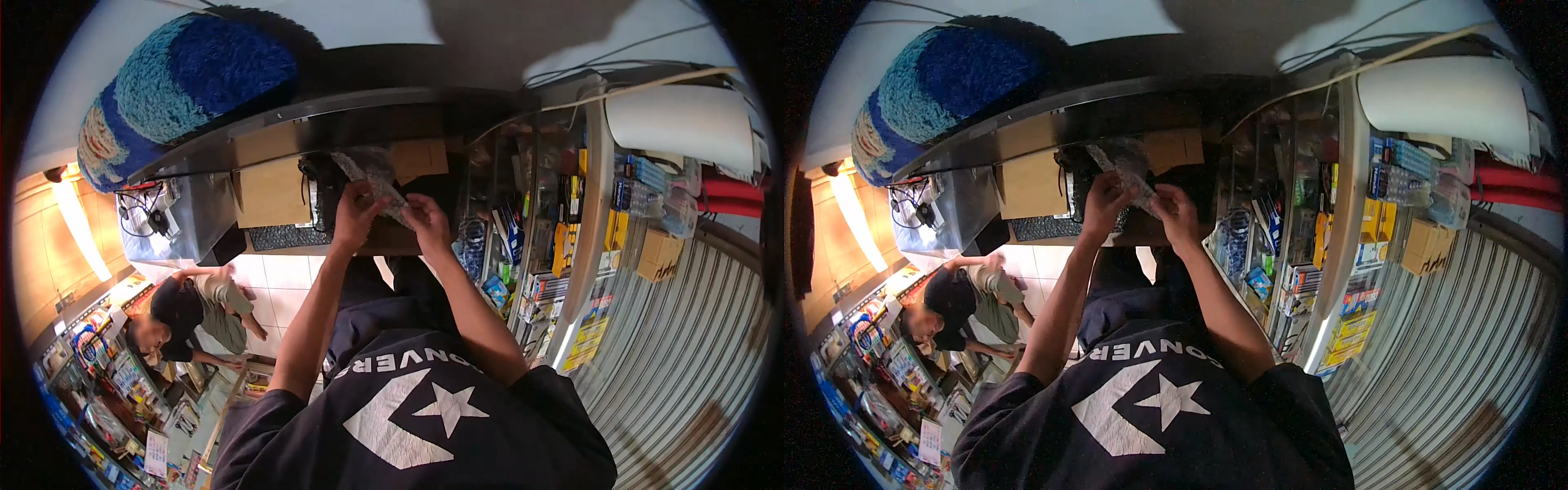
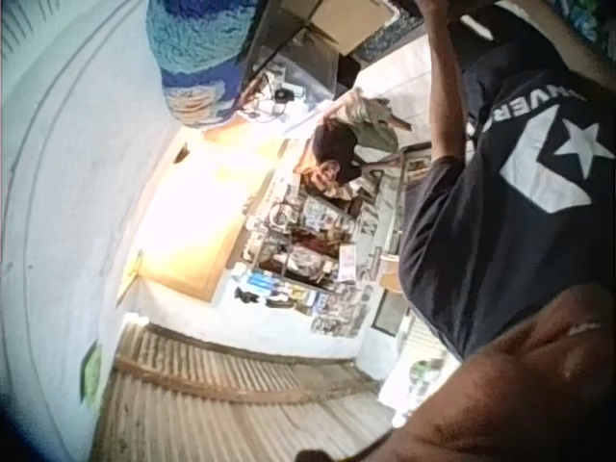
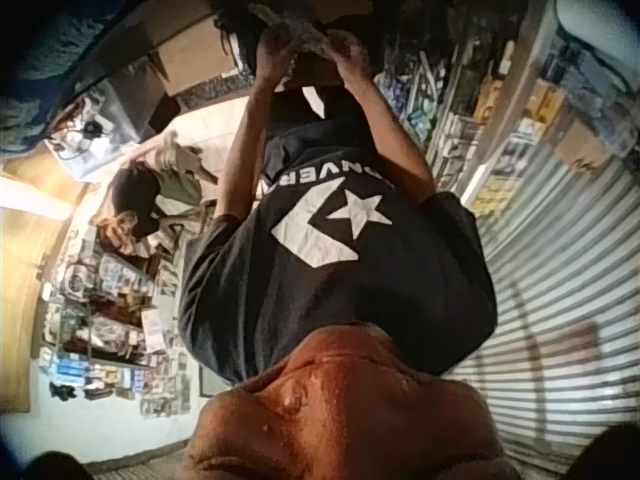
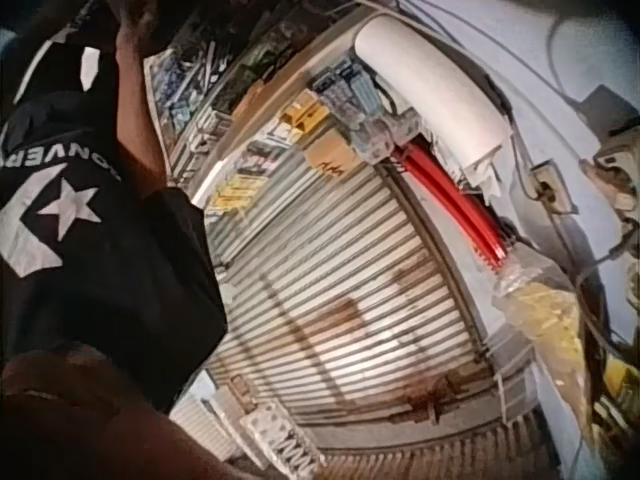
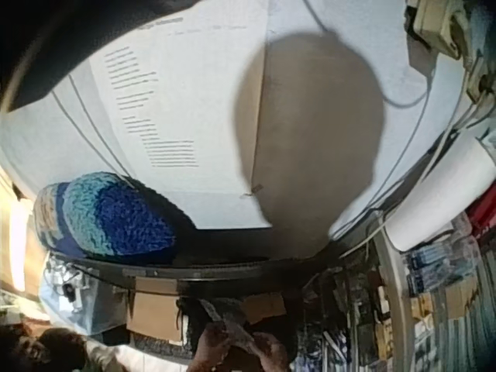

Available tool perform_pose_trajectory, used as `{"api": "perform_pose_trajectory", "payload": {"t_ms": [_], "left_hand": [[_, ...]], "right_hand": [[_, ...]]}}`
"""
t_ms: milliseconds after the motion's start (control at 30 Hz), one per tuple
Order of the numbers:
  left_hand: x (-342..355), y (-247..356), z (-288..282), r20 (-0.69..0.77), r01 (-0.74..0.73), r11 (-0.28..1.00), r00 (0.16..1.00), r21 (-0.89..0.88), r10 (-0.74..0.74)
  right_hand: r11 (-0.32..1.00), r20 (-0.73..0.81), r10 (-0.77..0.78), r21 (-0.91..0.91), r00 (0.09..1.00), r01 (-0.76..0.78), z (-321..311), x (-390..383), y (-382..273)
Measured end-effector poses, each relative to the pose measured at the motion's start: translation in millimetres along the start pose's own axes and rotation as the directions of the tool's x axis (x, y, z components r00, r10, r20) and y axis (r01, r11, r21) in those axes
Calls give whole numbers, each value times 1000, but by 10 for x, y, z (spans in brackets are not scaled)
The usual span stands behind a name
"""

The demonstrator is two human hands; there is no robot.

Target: The person opens a small cardboard box and places a yellow item inside. They then wrap the item in bubble wrap and place it back into the box. The person repeats this process with a second item, wrapping it in bubble wrap and placing it into the box.

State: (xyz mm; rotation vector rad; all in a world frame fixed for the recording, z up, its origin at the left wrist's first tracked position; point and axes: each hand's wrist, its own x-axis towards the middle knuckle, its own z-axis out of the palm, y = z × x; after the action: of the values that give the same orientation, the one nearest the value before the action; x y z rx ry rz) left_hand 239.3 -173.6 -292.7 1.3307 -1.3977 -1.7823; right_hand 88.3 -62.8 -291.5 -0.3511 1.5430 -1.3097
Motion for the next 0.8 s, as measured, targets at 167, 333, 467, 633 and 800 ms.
{"api": "perform_pose_trajectory", "payload": {"t_ms": [167,333,467,633,800], "left_hand": [[6,210,32,144,142,982,982,-127,-123],[36,208,25,303,105,994,949,-41,-88],[13,225,-4,376,117,992,918,46,-126],[-156,159,16,323,166,983,937,-75,-134],[-292,-72,158,168,216,953,969,-212,-182]], "right_hand": [[984,27,97,147,995,-99,43,-71,-214],[909,52,397,116,916,-400,-59,-58,-236],[948,123,288,101,950,-301,-131,-19,45],[981,104,194,-47,975,-190,-67,-139,14],[989,59,101,-112,993,-94,42,-157,122]]}}
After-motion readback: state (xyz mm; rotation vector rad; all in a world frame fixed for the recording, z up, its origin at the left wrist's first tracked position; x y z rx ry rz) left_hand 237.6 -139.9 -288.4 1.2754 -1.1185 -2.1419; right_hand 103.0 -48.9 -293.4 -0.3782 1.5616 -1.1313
